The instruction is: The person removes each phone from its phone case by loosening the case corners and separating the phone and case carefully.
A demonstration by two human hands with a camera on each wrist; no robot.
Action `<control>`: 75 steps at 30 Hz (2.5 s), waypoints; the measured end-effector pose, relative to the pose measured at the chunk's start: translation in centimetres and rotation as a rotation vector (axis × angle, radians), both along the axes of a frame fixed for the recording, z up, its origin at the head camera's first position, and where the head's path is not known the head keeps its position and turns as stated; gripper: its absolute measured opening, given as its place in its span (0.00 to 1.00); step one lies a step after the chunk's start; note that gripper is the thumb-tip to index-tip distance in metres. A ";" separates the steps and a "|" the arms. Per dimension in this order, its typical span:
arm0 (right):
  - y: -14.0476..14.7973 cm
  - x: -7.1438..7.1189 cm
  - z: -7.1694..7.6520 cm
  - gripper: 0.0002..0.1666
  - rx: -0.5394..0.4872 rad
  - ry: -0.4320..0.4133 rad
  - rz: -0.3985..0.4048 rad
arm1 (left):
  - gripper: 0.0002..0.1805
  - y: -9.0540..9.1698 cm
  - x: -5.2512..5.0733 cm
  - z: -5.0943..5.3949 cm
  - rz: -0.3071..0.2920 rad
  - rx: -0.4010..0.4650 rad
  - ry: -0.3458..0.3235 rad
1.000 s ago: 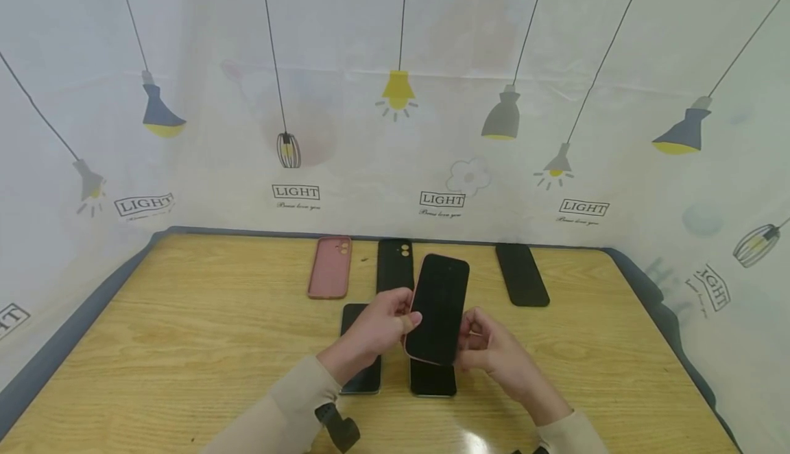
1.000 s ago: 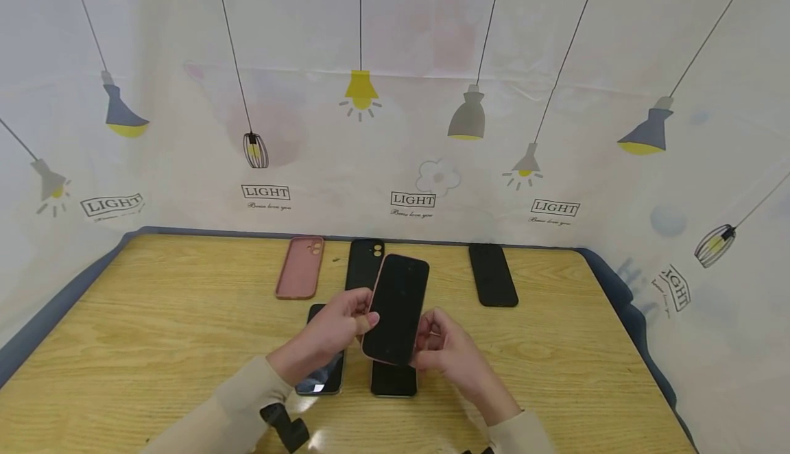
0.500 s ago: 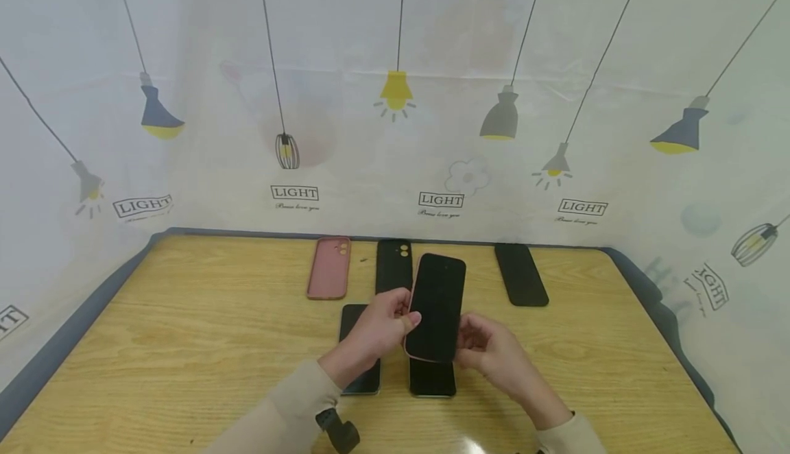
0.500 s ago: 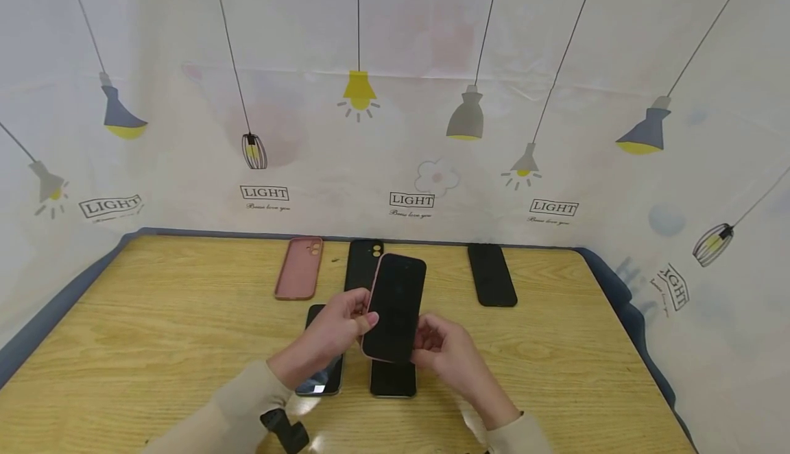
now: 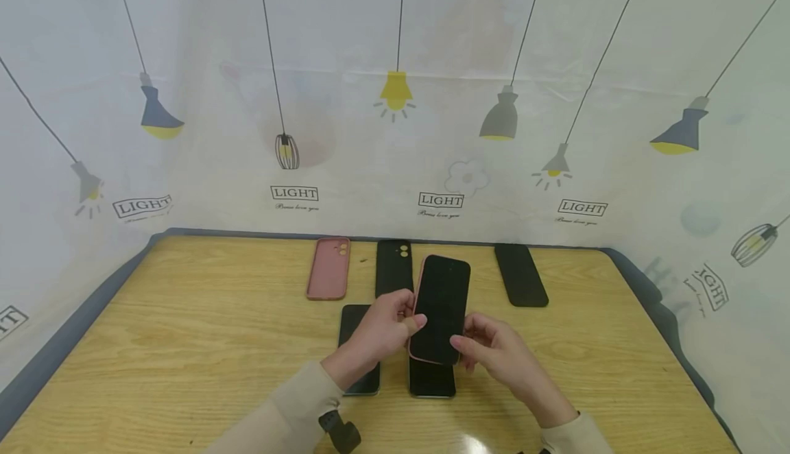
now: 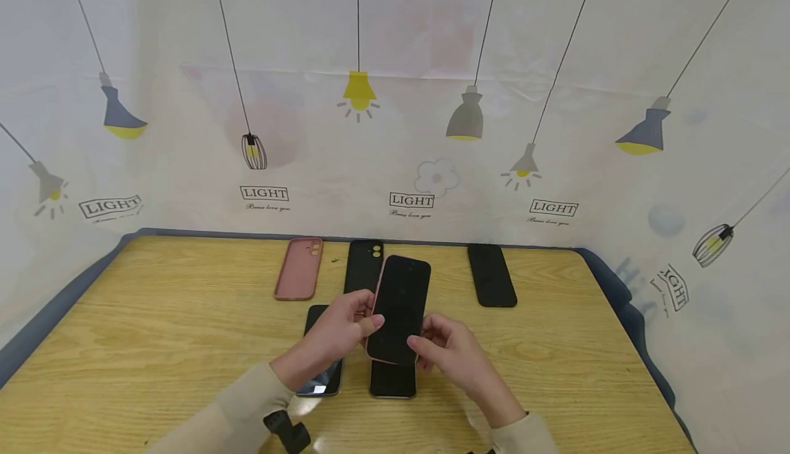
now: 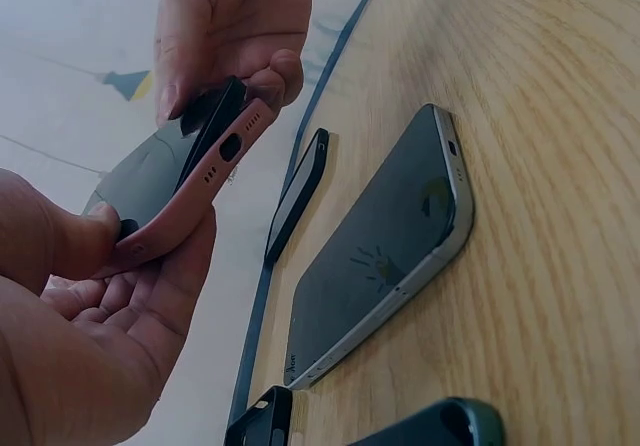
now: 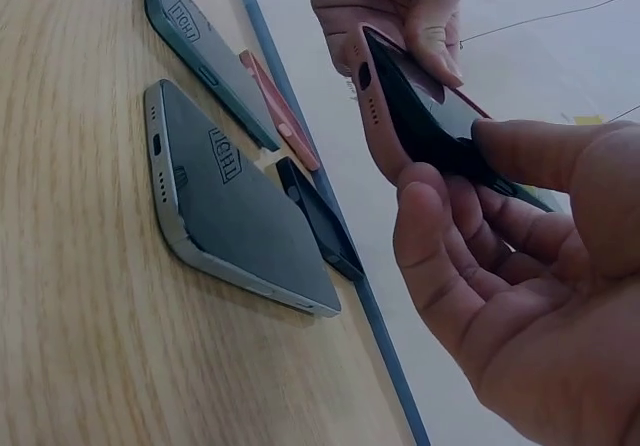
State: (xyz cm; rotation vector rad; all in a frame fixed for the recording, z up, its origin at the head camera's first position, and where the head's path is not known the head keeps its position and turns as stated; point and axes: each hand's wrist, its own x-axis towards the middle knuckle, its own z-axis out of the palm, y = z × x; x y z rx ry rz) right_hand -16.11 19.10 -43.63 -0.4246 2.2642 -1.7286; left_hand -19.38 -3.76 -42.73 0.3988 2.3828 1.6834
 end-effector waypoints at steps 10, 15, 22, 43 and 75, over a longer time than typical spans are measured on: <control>0.1 0.0 -0.4 0.16 -0.073 -0.035 -0.094 | 0.07 0.0 0.0 -0.1 -0.006 0.035 -0.056; 0.5 0.0 -0.4 0.18 -0.118 -0.068 -0.128 | 0.06 0.2 0.0 -0.2 -0.007 0.023 -0.068; 1.1 0.1 -0.5 0.18 -0.166 -0.062 -0.143 | 0.07 0.3 -0.1 -0.2 -0.009 0.035 -0.078; 5.1 1.0 -0.5 0.12 -0.136 -0.078 -0.320 | 0.06 0.1 -1.2 0.0 0.022 -0.040 -0.063; 8.1 2.0 -2.6 0.17 -0.021 -0.221 -0.281 | 0.05 1.5 -4.8 -0.4 0.025 -0.021 -0.110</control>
